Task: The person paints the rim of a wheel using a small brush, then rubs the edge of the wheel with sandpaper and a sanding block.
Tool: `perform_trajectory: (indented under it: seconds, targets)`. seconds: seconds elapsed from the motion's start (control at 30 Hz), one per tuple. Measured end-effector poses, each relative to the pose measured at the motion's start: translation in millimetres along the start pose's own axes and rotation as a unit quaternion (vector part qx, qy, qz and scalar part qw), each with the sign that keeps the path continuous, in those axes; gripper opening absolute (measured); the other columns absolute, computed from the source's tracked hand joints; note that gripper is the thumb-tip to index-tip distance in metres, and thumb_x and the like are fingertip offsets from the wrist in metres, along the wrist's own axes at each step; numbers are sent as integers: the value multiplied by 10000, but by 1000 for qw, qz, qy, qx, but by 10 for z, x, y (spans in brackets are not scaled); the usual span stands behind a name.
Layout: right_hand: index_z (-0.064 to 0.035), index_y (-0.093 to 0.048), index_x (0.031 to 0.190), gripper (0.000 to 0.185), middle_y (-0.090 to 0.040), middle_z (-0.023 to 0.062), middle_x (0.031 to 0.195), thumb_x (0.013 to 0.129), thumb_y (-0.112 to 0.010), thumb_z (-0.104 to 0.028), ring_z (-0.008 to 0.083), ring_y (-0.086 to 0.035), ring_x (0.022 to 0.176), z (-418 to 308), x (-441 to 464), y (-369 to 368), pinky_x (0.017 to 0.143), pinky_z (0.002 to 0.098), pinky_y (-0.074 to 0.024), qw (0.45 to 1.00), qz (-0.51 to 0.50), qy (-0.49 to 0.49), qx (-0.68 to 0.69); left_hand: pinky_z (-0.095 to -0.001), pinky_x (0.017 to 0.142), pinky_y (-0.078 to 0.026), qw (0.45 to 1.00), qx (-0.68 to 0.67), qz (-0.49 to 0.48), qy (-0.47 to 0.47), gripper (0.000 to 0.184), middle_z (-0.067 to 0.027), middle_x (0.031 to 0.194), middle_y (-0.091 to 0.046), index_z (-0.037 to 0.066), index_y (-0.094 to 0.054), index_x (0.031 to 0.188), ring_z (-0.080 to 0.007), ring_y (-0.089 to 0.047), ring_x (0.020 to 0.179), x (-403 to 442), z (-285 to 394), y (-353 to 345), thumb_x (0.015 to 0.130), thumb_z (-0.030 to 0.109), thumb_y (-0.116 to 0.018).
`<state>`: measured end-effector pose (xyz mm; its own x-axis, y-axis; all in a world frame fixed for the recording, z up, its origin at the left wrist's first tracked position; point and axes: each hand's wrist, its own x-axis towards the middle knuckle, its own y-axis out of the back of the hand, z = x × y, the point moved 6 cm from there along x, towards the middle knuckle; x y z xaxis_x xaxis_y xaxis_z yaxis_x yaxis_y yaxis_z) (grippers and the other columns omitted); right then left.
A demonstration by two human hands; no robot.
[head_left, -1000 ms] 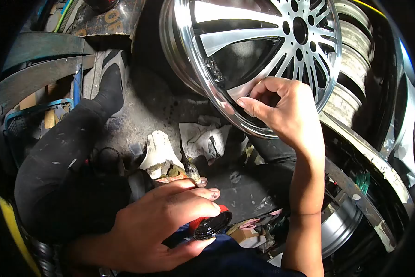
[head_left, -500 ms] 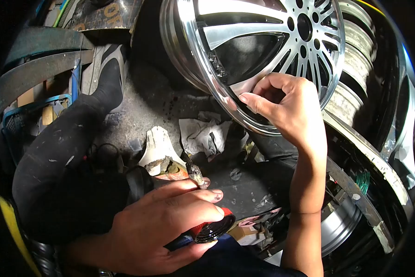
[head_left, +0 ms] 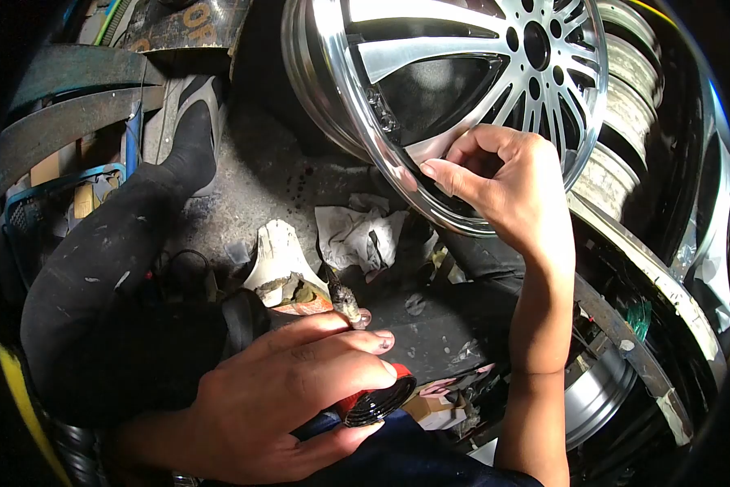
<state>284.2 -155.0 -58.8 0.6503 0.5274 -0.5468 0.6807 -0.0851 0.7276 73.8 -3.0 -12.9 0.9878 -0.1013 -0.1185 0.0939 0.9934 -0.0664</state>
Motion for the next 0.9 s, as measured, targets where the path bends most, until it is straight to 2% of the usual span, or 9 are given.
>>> perform_trajectory:
  seconds: [0.3,0.5,0.9]
  targets:
    - [-6,-760,825,279,-671,82,645,853,-866,-263,139,-627,572,-36,2,7,585,304,-501,1000,4,6,3,-470,1100,-513,1000,-18,-18,-16,552,-247,1168,-765,22,-625,1193,-326,-770,1119,38,21,17,773,170,-951]
    - [-2,-756,812,263,-667,66,637,862,-863,-237,107,-619,580,95,53,-4,575,293,-493,998,-21,11,57,-478,1096,-515,1000,-10,-24,-15,552,-251,1186,-761,32,-613,1192,-326,-769,1118,28,27,10,774,167,-948]
    - [-14,-763,827,242,-671,89,651,841,-865,-232,160,-654,590,-23,6,14,602,309,-521,1000,-2,26,1,-473,1090,-522,999,-17,-19,-21,571,-245,1184,-760,36,-610,1188,-342,-766,1117,22,21,16,757,168,-961]
